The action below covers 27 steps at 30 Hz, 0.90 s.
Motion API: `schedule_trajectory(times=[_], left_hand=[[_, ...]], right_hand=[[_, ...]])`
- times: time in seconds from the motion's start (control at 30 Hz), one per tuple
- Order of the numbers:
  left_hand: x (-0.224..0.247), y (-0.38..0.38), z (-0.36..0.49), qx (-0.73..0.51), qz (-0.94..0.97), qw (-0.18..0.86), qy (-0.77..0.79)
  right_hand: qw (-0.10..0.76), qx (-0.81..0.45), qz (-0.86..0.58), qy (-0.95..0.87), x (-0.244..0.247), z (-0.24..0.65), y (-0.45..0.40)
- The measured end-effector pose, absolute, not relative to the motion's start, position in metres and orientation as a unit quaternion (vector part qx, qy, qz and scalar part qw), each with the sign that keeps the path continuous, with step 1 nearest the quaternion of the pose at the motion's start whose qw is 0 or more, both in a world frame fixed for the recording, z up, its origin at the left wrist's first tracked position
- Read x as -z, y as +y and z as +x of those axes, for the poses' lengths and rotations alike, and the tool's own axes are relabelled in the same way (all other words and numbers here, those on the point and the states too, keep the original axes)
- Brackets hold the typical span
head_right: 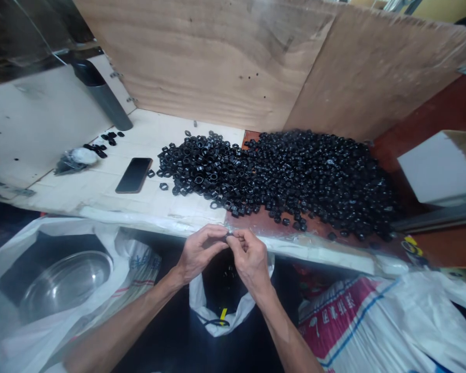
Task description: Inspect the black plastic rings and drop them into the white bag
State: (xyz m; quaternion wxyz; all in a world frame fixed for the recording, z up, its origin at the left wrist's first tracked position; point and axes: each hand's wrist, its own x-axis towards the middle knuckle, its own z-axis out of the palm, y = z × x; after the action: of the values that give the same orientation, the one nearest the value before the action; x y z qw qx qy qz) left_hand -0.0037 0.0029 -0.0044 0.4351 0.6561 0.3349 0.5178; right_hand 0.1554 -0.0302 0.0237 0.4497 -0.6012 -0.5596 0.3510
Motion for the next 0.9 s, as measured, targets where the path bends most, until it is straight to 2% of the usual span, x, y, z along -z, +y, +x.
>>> schedule_trajectory(times=[0.2,0.27,0.37,0.5,0.63,0.77,0.9], left_hand=[[0.004,-0.002,-0.001,-0.501,0.559,0.557,0.355],[0.004,-0.003,-0.002,-0.494,0.57,0.55,0.359],[0.004,-0.004,-0.004,-0.502,0.624,0.482,0.355],[0.007,-0.005,-0.002,-0.513,0.669,0.423,0.333],[0.008,-0.007,0.003,-0.507,0.63,0.478,0.343],[0.006,-0.006,0.005,-0.503,0.593,0.525,0.345],[0.005,-0.003,0.003,-0.494,0.61,0.521,0.334]], right_hand=[[0.443,-0.31,-0.58,-0.609,-0.021,0.16,-0.032],[0.434,-0.319,-0.58,-0.611,-0.021,0.162,-0.033],[0.404,-0.325,-0.607,-0.602,-0.022,0.162,-0.035],[0.345,-0.243,-0.649,-0.633,-0.025,0.159,-0.035],[0.36,-0.207,-0.672,-0.613,-0.026,0.16,-0.035],[0.413,-0.25,-0.596,-0.642,-0.028,0.166,-0.038],[0.378,-0.228,-0.597,-0.67,-0.03,0.172,-0.04]])
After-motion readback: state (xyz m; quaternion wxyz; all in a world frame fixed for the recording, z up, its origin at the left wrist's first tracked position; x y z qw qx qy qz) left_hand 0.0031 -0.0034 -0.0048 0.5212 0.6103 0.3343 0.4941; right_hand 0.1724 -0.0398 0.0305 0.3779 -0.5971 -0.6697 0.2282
